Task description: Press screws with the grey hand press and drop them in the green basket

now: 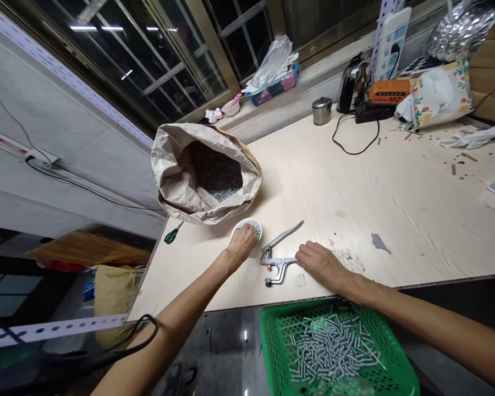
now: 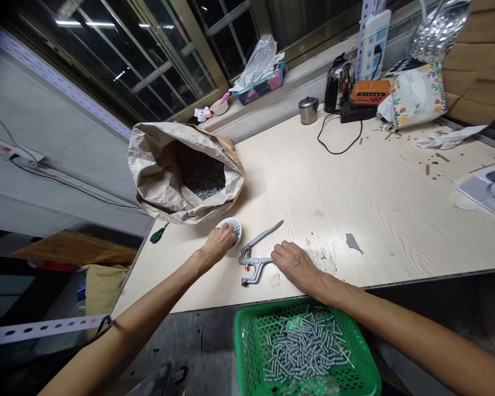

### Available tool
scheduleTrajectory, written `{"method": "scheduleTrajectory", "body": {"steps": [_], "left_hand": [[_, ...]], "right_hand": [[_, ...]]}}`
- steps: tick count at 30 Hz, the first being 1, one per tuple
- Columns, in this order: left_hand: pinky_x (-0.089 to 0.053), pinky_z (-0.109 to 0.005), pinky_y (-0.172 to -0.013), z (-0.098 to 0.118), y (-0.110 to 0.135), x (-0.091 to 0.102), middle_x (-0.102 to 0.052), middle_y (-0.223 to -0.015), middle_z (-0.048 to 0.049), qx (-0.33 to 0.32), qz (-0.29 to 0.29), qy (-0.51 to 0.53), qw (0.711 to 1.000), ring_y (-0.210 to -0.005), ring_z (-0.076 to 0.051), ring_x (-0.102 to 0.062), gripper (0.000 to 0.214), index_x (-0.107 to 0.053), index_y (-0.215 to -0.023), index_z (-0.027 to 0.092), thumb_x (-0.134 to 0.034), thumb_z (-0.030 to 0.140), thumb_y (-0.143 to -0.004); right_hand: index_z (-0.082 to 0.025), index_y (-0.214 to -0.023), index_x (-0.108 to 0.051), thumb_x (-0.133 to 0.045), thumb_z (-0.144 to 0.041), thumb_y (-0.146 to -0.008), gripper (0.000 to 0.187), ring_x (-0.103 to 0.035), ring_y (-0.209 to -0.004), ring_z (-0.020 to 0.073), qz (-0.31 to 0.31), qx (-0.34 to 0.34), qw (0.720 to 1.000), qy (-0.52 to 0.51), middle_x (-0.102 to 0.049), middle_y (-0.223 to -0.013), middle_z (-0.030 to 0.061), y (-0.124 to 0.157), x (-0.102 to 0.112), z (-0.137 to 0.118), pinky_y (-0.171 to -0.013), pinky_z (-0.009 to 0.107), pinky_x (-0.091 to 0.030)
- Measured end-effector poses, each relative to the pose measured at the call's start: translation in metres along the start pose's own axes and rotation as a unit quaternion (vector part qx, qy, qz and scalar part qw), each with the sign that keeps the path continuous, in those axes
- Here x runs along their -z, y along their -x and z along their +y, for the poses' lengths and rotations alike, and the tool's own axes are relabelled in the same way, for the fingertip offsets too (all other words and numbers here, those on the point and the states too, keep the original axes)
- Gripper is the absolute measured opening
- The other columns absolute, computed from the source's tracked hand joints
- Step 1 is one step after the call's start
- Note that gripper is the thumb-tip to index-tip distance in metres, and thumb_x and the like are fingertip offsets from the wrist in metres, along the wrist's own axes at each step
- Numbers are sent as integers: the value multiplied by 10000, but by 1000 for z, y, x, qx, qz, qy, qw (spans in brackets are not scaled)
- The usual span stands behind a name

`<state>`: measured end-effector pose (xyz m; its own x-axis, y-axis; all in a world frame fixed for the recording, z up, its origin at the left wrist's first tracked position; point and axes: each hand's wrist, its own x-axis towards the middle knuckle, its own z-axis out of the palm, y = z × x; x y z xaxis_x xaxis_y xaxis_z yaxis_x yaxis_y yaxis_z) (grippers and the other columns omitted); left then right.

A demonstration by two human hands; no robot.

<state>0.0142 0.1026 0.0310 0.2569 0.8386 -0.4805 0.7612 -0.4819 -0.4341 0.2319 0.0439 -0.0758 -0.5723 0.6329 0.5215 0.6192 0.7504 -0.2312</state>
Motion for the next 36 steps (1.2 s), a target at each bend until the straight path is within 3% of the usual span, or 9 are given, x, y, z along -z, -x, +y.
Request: {"method": "scheduleTrajectory", "body": {"steps": [4,9,16,25,27,29,32,36], "left_hand": [[-503,-307,-739,-8,6,0,-623,-1049,-186,-13,-7,2,1000,-1041,-273,-540,296,-672,-957,81,-420,-24,-842],[-491,-299,-759,-14,8,-5,-623,-1066,-192,10,4,64,998,-1062,-278,-549,277,-665,-962,76,-452,-31,-820],[-470,-294,-734,-13,9,-15,-643,-1022,-137,53,33,128,990,-923,-229,-613,223,-654,-958,107,-442,156,-908],[-439,-271,-703,-12,12,-20,-678,-953,-123,126,109,215,962,-824,-193,-623,238,-666,-874,116,-432,155,-887],[-445,-260,-699,-13,21,-18,-691,-921,-93,150,180,307,923,-788,-176,-625,223,-677,-871,132,-467,205,-870],[-451,-253,-652,-7,36,-18,-695,-804,-61,177,227,438,852,-705,-167,-620,226,-694,-840,143,-526,295,-831],[-421,-235,-522,15,61,-26,-648,-613,-27,202,180,596,756,-560,-154,-574,312,-710,-784,138,-599,428,-750],[-410,-222,-493,49,82,-47,-677,-671,-47,216,147,700,665,-565,-142,-555,408,-721,-775,125,-656,515,-673]], "right_hand": [[-182,-735,-523,-520,-107,-883,166,-432,-710,175,6,-6,1000,1,-538,-748,19,1,-1,-1,-638,310,-305],[-179,-739,-525,-507,-103,-888,168,-432,-720,177,13,-6,1000,-1,-543,-754,25,1,-1,-2,-647,308,-305],[-180,-733,-527,-507,-96,-880,171,-438,-719,177,19,-7,1000,8,-544,-751,25,0,-1,-2,-654,306,-307],[-179,-739,-530,-510,-113,-885,161,-436,-718,174,24,-5,1000,12,-545,-749,25,0,-1,-1,-649,303,-302],[-178,-738,-528,-499,-114,-895,172,-432,-713,173,19,4,1000,11,-544,-747,25,-1,2,-1,-642,302,-299],[-174,-730,-524,-476,-112,-909,196,-426,-708,169,14,19,1000,8,-538,-740,24,-1,7,-1,-639,303,-295],[-168,-714,-522,-437,-97,-927,241,-407,-694,166,17,38,999,10,-525,-724,25,-1,14,-3,-640,310,-286],[-163,-714,-532,-419,-93,-936,259,-387,-690,170,26,62,998,20,-512,-708,27,-2,21,-5,-635,318,-275]]}}
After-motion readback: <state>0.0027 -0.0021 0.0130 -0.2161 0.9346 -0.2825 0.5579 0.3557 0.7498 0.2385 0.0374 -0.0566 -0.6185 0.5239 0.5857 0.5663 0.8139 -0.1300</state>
